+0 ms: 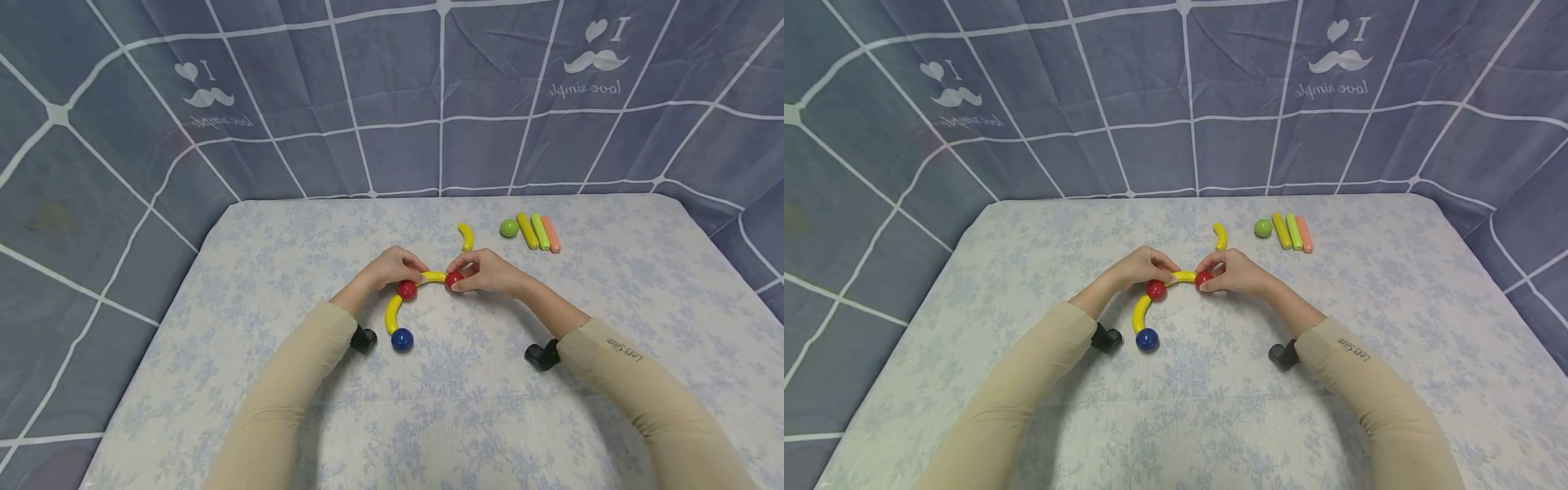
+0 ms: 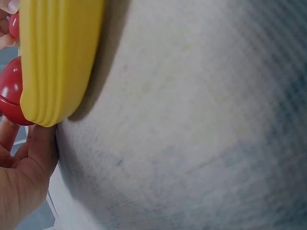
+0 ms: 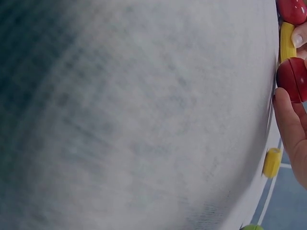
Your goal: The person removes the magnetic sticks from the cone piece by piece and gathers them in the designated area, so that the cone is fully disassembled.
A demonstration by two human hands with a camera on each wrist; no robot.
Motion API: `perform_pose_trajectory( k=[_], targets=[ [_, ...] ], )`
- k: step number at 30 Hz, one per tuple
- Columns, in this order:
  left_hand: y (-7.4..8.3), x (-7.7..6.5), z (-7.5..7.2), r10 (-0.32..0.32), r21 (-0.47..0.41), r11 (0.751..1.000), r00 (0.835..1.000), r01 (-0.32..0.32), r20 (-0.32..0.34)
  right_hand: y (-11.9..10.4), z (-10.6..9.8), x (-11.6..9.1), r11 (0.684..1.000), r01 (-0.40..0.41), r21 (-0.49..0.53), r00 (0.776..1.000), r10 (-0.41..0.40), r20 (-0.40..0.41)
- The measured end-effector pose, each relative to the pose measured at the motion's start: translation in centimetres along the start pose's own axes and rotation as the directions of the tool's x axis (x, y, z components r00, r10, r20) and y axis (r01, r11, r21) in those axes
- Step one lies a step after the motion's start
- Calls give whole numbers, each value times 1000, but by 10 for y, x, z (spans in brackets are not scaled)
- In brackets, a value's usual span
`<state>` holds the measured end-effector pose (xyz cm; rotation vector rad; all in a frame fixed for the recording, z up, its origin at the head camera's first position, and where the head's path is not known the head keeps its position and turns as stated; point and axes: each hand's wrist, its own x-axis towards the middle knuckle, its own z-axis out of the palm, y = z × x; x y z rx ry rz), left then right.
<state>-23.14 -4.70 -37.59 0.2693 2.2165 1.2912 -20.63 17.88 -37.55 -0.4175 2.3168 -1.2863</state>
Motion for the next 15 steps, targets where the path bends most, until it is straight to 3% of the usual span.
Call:
perform_pose_trajectory(
  k=[15],
  targets=[
    [-5,0,1,40,-2,999,999,-40,0,-3,3,0,1000,0,-29,1000,0,-11]
  ],
)
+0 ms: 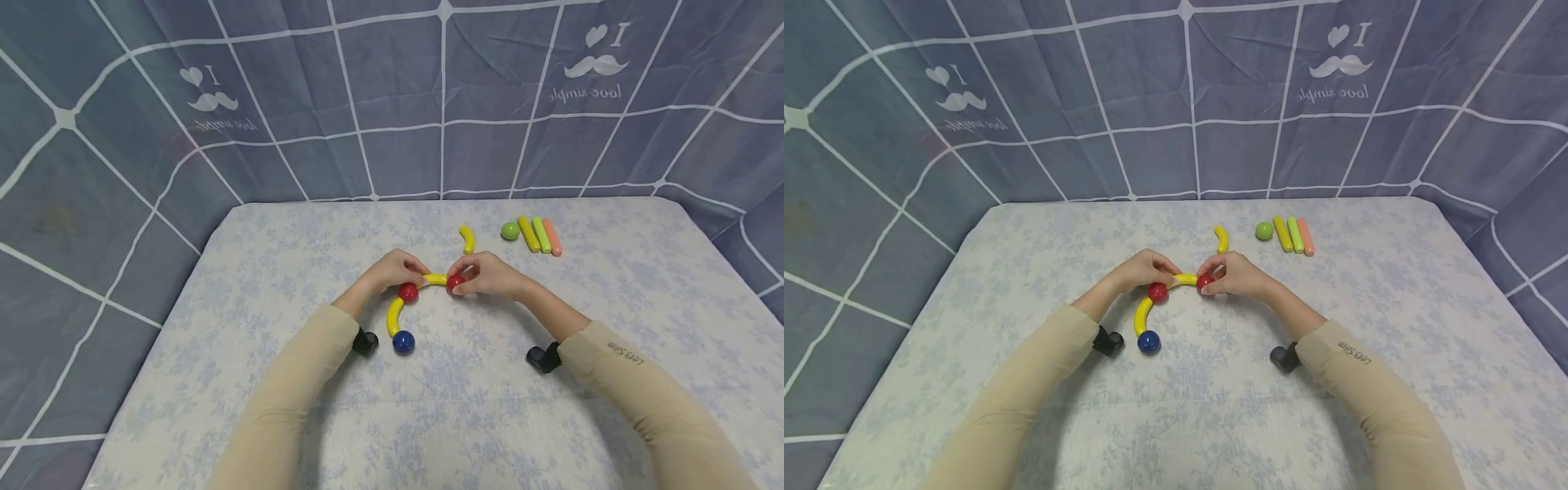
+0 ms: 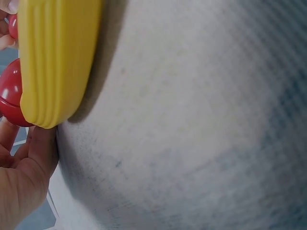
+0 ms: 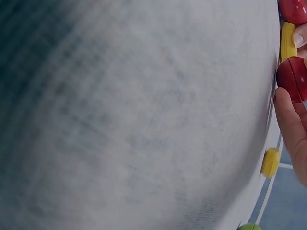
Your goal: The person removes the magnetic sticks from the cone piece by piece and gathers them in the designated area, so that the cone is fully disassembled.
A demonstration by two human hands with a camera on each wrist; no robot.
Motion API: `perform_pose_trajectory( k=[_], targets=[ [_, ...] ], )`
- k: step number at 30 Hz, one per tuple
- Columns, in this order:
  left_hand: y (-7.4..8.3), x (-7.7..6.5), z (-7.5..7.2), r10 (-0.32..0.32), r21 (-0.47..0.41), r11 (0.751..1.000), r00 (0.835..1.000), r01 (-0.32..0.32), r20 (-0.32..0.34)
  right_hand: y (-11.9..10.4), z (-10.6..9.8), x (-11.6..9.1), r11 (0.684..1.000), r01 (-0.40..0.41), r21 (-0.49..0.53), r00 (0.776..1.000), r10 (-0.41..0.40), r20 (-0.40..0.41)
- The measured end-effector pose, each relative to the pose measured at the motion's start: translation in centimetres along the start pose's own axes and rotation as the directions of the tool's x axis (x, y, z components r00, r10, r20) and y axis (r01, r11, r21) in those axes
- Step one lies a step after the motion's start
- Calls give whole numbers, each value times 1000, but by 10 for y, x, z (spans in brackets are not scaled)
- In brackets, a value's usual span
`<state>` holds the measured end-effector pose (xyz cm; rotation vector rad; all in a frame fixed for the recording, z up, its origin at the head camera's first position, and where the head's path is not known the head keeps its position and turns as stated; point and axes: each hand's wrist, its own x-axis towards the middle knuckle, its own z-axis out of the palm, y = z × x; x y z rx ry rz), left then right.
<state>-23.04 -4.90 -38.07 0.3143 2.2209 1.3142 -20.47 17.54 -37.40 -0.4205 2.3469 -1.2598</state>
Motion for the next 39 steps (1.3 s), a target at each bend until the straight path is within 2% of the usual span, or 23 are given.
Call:
perform_pose_trajectory(
  k=[15,22,32,39],
  targets=[
    [0,-1,1,15,0,1000,1000,-15,-4,4,1,0,999,24,-25,1000,-24,2],
    [2,-1,0,14,1,1000,1000,-14,24,4,-10,-14,999,4,-37,1000,-4,18],
    [2,-2,-1,-18,-10,1000,999,19,32,20,-37,-32,998,-58,-11,987,56,-151],
    [2,-2,-1,-21,-7,1000,1000,21,16,26,-49,-34,991,-130,-28,947,116,-300]
  ],
)
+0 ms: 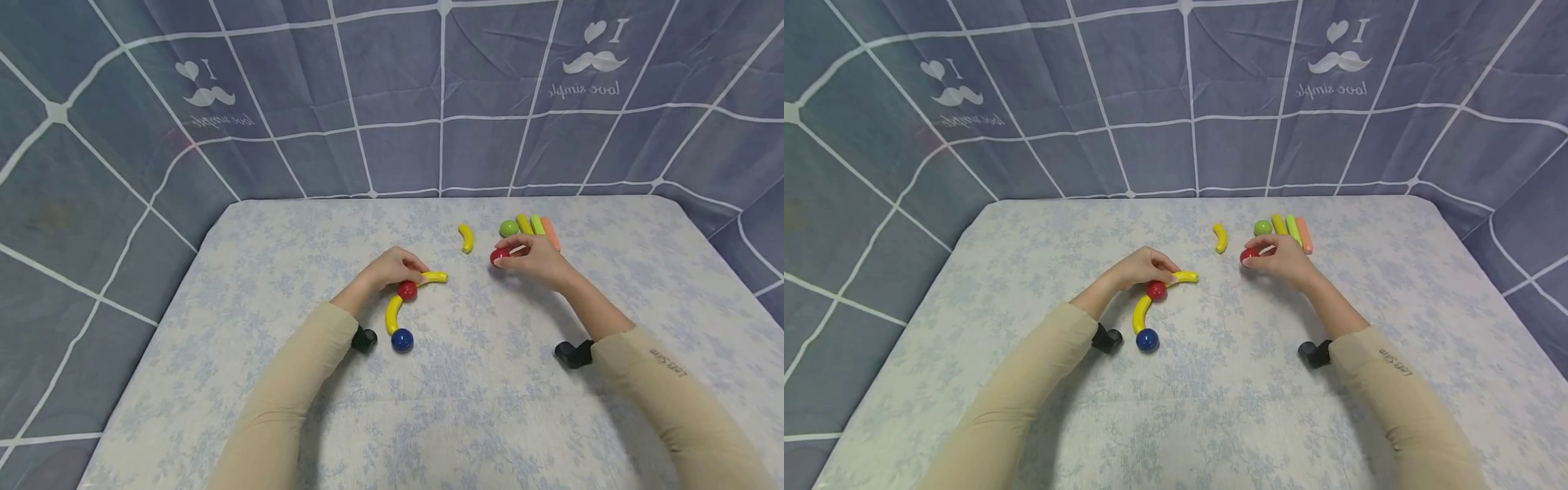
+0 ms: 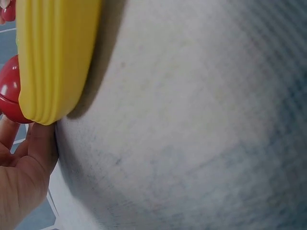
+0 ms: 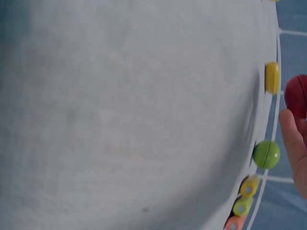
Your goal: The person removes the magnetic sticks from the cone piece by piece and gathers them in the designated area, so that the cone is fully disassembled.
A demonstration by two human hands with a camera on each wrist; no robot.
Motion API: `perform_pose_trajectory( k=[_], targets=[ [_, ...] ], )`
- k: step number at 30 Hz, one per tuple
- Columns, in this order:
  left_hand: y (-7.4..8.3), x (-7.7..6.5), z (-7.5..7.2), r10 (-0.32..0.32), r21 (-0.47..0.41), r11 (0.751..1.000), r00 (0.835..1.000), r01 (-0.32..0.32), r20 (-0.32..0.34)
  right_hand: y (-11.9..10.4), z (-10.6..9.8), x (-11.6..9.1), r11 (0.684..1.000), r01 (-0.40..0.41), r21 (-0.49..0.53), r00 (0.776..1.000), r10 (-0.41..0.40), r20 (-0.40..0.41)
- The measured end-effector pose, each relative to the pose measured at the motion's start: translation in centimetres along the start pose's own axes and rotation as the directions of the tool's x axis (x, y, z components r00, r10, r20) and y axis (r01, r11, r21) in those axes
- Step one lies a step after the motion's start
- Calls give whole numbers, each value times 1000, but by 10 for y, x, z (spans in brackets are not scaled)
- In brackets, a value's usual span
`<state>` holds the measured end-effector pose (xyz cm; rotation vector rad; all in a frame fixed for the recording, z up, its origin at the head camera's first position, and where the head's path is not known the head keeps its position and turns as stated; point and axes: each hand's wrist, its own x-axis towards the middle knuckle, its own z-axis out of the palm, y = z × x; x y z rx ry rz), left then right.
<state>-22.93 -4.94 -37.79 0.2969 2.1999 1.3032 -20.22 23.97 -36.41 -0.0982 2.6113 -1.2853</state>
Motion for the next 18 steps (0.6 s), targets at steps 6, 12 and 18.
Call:
perform_pose_trajectory(
  k=[6,12,18],
  targets=[
    [0,0,0,-5,10,1000,1000,5,-2,8,-7,7,1000,-6,4,994,7,-105],
    [1,0,-1,-5,0,1000,1000,5,-2,12,-12,13,1000,-9,-17,981,6,-196],
    [1,0,-1,-8,-1,1000,1000,8,0,15,-13,19,1000,-24,-17,977,20,-213]
  ],
)
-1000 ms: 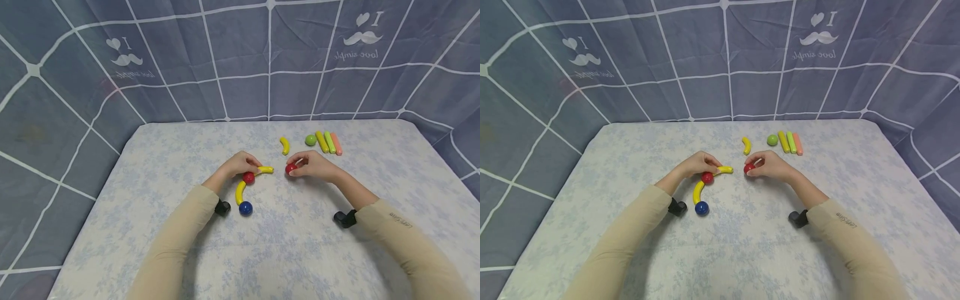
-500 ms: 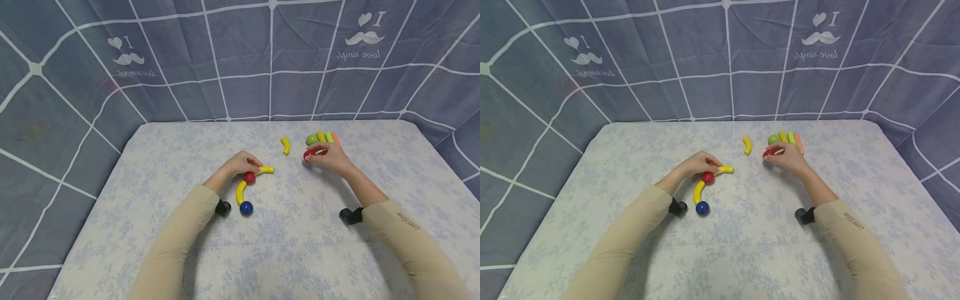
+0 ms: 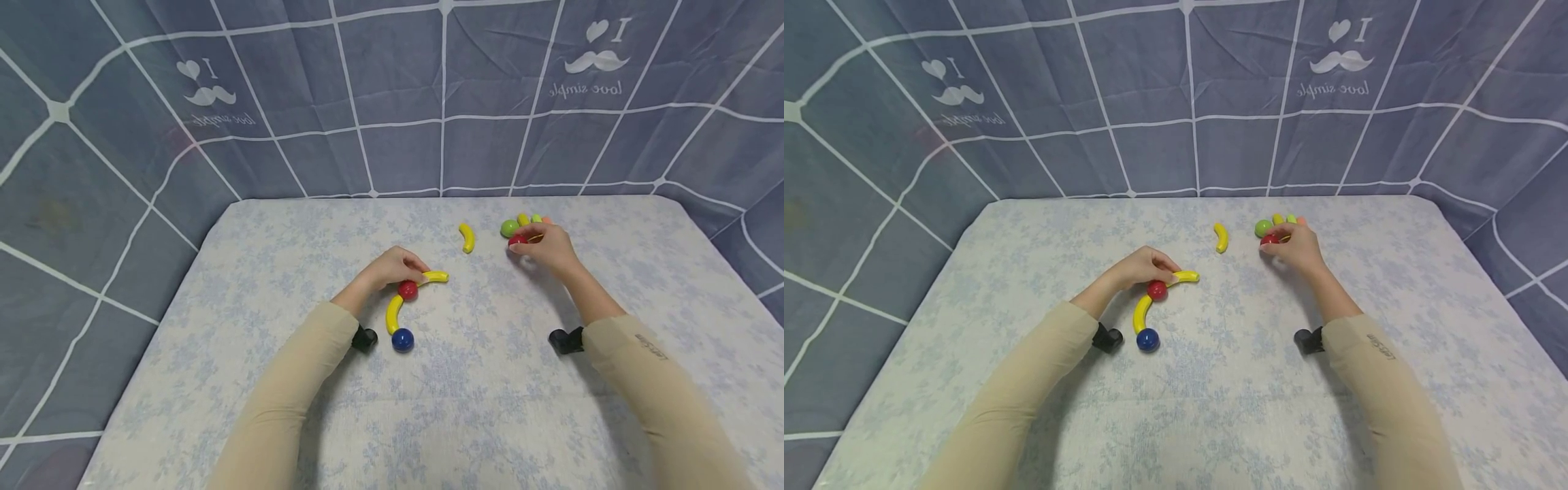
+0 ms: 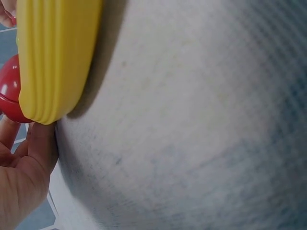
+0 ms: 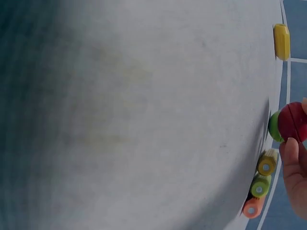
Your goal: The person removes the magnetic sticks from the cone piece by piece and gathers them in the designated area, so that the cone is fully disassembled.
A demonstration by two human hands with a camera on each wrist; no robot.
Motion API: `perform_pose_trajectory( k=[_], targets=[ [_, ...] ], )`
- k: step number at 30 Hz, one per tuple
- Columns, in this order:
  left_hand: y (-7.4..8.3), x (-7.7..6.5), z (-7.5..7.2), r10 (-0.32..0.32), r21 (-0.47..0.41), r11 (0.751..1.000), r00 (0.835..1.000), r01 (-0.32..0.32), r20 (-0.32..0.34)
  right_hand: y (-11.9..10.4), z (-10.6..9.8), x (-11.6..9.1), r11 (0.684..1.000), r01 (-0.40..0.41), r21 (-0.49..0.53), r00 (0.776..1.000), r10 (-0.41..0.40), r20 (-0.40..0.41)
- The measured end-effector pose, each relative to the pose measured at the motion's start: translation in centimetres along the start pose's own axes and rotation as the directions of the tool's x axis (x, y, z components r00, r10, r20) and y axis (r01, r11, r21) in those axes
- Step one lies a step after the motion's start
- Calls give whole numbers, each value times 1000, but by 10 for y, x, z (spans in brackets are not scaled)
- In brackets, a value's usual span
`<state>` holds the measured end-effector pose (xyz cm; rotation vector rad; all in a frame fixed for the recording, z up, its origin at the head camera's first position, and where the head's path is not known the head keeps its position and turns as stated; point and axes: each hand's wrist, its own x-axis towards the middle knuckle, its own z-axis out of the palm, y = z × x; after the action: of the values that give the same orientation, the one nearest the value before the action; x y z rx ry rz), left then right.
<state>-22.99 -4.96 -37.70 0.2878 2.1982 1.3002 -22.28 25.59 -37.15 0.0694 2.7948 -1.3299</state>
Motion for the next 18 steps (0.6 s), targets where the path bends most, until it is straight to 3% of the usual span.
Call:
perform_pose_trajectory(
  k=[18],
  targets=[
    [-1,1,1,-9,-2,1000,1000,9,-6,4,2,7,998,20,-63,1000,-21,-8]
  ],
)
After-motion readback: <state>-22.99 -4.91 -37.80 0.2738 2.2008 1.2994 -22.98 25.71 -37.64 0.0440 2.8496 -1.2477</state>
